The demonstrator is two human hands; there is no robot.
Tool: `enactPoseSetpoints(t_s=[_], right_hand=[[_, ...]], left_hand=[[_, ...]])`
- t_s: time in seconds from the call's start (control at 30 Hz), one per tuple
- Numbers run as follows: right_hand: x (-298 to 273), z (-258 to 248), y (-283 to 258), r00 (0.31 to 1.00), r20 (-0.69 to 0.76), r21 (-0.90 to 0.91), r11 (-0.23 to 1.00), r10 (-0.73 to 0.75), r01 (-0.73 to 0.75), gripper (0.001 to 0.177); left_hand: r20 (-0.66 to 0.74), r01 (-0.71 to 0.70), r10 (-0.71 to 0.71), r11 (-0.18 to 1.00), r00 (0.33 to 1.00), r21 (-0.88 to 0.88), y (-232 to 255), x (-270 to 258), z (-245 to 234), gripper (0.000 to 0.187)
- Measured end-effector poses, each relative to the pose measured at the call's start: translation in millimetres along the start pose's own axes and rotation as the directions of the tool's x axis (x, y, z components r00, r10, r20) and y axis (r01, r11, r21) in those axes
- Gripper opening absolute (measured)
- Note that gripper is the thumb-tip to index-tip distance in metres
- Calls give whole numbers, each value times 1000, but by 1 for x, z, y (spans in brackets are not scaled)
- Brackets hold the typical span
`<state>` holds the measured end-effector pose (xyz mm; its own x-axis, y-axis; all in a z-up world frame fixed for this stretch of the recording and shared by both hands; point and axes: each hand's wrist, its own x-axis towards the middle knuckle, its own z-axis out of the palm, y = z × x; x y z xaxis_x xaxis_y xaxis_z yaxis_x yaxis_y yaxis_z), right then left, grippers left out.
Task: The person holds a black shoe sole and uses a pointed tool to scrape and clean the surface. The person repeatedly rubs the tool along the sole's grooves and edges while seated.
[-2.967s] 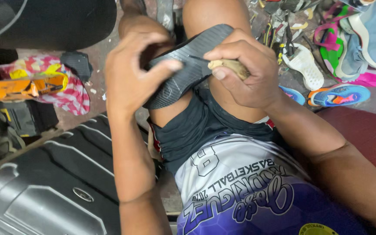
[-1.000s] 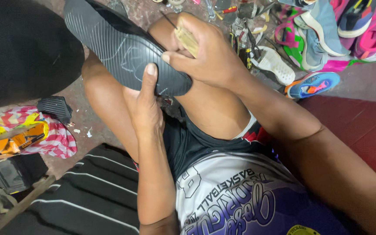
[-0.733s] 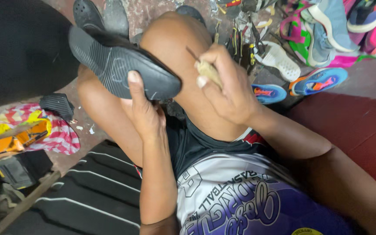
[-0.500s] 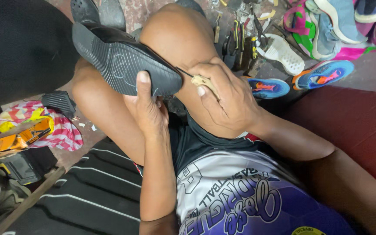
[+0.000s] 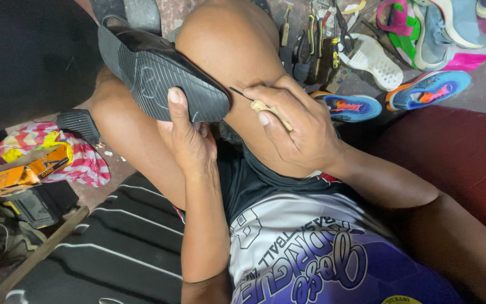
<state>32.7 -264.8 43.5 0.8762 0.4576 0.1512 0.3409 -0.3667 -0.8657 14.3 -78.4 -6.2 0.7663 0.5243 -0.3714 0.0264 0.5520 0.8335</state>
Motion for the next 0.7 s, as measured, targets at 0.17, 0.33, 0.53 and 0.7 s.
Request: enactPoseSetpoints(t_s=[0.17,0.33,0.53,0.7], right_hand=[[5,-2,1,999,-4,32,999,40,-40,33],[6,-2,-2,998,23,-19,998,-51,51,36],[0,0,0,998,26,-61,997,-50,51,33],[-2,0,0,998,45,-126,991,-35,41,34]], left_hand=[[21,-12,13,999,1000,-38,-7,-4,-7,53],[30,-24,25,998,999,-59,-10,-2,-9,55],[53,7,-7,1000,999,2,-4,-4,-11,60],[64,-17,16,1000,998,22,-2,-4,-7,61]])
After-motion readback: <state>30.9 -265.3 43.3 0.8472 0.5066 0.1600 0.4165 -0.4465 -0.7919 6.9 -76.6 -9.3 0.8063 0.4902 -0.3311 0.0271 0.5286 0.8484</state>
